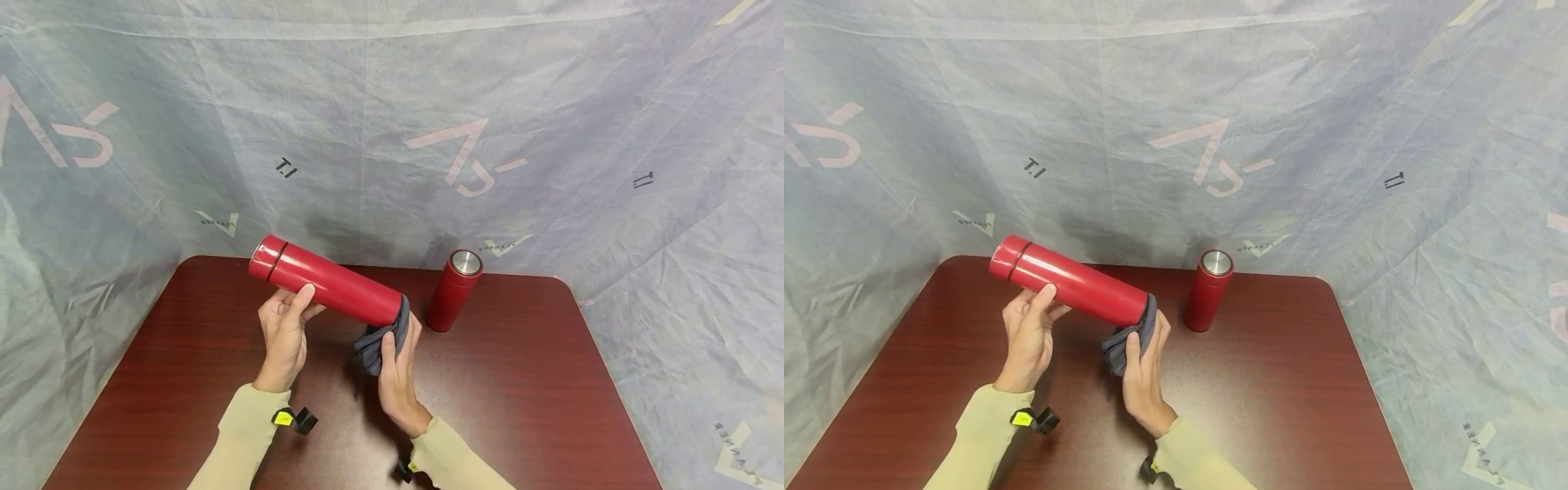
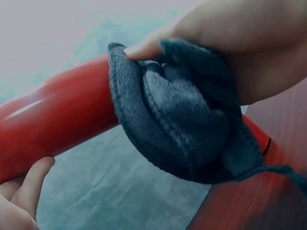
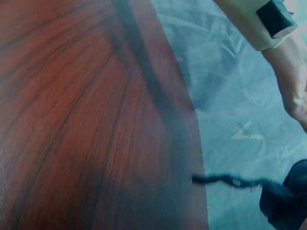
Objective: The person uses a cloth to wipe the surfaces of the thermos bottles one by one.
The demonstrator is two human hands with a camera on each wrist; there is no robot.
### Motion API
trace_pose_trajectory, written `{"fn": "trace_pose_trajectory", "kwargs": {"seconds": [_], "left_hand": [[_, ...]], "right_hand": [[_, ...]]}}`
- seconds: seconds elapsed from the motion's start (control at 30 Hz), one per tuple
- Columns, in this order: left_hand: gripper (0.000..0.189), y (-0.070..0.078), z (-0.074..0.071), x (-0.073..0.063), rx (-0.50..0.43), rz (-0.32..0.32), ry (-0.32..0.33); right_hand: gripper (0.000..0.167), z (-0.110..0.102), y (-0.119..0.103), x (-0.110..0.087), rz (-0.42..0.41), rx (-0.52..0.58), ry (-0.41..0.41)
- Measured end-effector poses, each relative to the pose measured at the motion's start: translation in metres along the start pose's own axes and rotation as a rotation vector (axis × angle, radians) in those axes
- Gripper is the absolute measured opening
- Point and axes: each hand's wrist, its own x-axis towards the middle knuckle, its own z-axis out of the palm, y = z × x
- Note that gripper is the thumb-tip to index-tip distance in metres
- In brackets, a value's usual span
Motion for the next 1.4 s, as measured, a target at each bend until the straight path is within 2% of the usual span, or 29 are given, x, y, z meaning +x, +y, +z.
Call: {"fn": "trace_pose_trajectory", "kwargs": {"seconds": [0.07, 0.2, 0.3, 0.47, 0.67, 0.9, 1.13, 1.4], "left_hand": [[0.025, 0.000, 0.000, 0.000, -0.003, 0.002, -0.003], [0.024, 0.000, -0.001, -0.001, 0.000, 0.002, -0.002], [0.024, 0.000, -0.001, -0.001, 0.008, -0.001, 0.004], [0.024, -0.001, -0.004, -0.001, 0.012, -0.009, 0.009], [0.025, -0.001, -0.007, -0.001, 0.028, 0.000, 0.007], [0.027, -0.002, -0.010, -0.002, 0.084, 0.028, 0.001], [0.029, -0.004, -0.012, -0.004, 0.104, 0.024, 0.009], [0.032, -0.006, -0.016, -0.003, 0.147, 0.013, 0.026]], "right_hand": [[0.058, 0.001, -0.005, 0.002, -0.047, -0.026, 0.024], [0.065, -0.001, -0.001, 0.006, -0.149, -0.124, 0.047], [0.066, -0.005, 0.009, 0.009, -0.229, -0.216, 0.052], [0.064, -0.011, 0.013, 0.015, -0.349, -0.387, 0.075], [0.061, -0.017, 0.013, 0.024, -0.418, -0.522, 0.071], [0.056, -0.024, 0.008, 0.034, -0.376, -0.569, 0.013], [0.047, -0.030, 0.006, 0.044, -0.339, -0.581, -0.049], [0.040, -0.035, 0.004, 0.054, -0.161, -0.489, -0.129]]}}
